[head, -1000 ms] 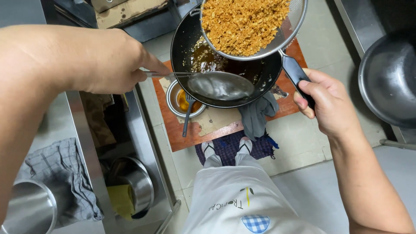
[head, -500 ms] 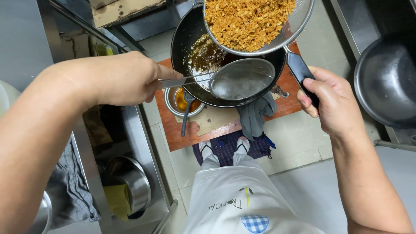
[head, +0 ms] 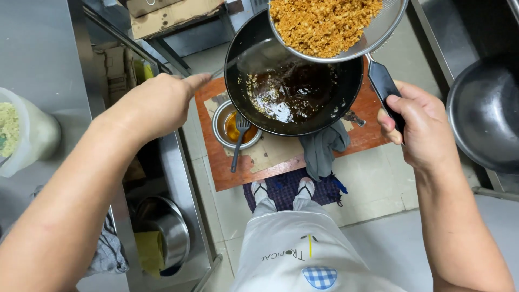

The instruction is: Frying minced garlic in a pan and then scooping the fried bits out using a mesh strainer.

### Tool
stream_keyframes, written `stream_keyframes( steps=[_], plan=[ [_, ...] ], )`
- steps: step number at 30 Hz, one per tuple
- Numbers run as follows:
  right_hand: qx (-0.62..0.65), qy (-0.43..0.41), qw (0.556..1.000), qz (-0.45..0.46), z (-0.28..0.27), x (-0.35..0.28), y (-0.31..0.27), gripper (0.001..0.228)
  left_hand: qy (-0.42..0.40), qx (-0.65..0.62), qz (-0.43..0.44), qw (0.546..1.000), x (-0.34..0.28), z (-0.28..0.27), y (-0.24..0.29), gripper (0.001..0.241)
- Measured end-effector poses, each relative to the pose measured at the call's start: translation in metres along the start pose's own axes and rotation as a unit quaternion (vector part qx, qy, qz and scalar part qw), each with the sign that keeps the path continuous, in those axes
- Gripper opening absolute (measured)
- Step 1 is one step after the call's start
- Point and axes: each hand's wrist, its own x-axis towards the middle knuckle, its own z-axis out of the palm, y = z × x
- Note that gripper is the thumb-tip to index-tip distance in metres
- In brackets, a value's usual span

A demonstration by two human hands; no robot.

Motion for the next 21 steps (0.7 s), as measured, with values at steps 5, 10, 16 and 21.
stream_keyframes(
  steps=[5, 10, 16, 21],
  plan=[
    [-0.011, 0.009, 1.000, 0.005, 0.001, -0.001, -0.007, 0.026, 0.062, 0.022, -0.020, 0.998, 0.019, 0.020, -0.005, 0.105],
    [0.005, -0.010, 1.000, -0.008, -0.002, -0.001, 0.000, 0.028, 0.097, 0.040, -0.008, 0.994, 0.021, 0.028, 0.013, 0.100],
    [0.014, -0.006, 1.000, 0.016, -0.003, 0.000, 0.002, 0.027, 0.018, 0.007, -0.059, 0.998, 0.012, 0.048, 0.049, 0.092],
    [0.004, -0.011, 1.000, 0.025, -0.008, 0.002, 0.007, 0.026, -0.056, 0.004, -0.056, 0.997, -0.015, 0.060, 0.066, 0.095]
  ],
)
